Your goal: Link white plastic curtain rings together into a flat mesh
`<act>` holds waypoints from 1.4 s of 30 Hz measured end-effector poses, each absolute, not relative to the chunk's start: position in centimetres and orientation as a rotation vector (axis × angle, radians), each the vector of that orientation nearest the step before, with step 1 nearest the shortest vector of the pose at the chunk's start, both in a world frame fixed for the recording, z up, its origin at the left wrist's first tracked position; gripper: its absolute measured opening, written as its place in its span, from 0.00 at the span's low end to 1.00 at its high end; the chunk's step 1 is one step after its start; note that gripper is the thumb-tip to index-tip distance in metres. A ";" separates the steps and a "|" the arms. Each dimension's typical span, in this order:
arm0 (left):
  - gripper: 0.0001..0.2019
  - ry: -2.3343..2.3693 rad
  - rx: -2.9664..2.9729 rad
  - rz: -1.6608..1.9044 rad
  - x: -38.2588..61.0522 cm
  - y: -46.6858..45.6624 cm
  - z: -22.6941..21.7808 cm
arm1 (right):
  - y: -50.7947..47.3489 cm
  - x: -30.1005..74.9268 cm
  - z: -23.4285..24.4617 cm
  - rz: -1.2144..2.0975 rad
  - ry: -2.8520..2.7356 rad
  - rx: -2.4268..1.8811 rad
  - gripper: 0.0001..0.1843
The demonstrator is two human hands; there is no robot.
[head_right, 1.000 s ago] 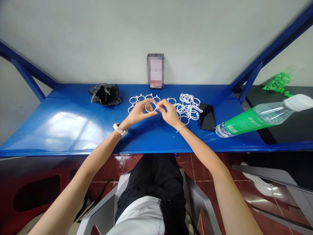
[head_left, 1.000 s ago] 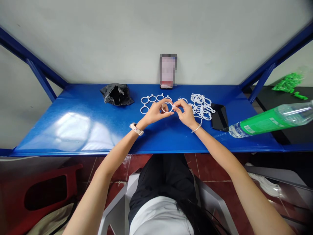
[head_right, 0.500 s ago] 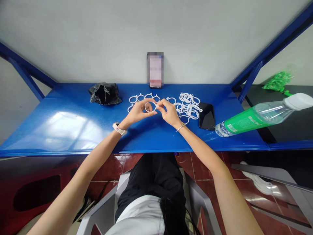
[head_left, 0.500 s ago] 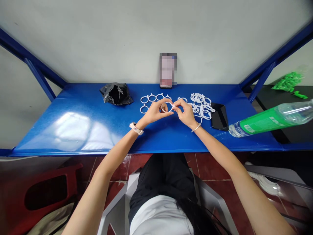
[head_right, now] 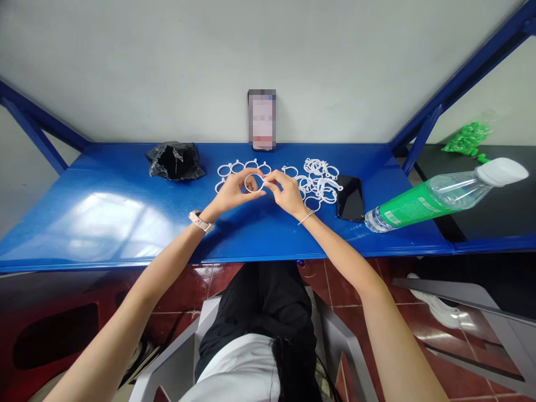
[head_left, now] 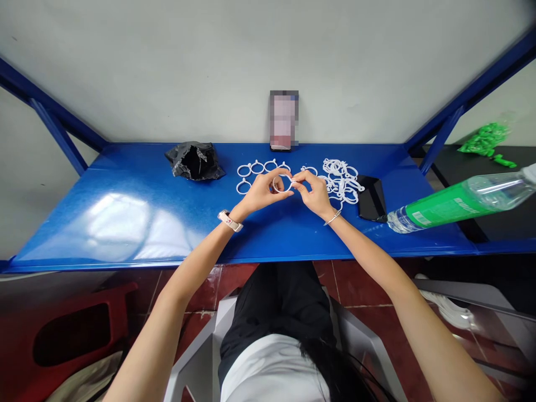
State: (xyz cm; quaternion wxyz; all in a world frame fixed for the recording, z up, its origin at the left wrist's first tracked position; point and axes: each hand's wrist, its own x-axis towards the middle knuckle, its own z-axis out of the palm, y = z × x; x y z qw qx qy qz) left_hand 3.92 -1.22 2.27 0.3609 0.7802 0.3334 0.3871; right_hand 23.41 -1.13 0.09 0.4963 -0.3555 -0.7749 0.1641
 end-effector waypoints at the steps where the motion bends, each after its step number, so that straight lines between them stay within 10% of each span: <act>1: 0.23 0.862 2.036 0.998 3.9 -1.2 2.2 | -1.1 23.4 0.1 0.386 -1.880 -0.867 0.17; 42: 0.31 0.924 2.081 1.210 3.6 -0.4 1.7 | -1.8 23.1 1.5 0.501 -1.717 -0.885 0.12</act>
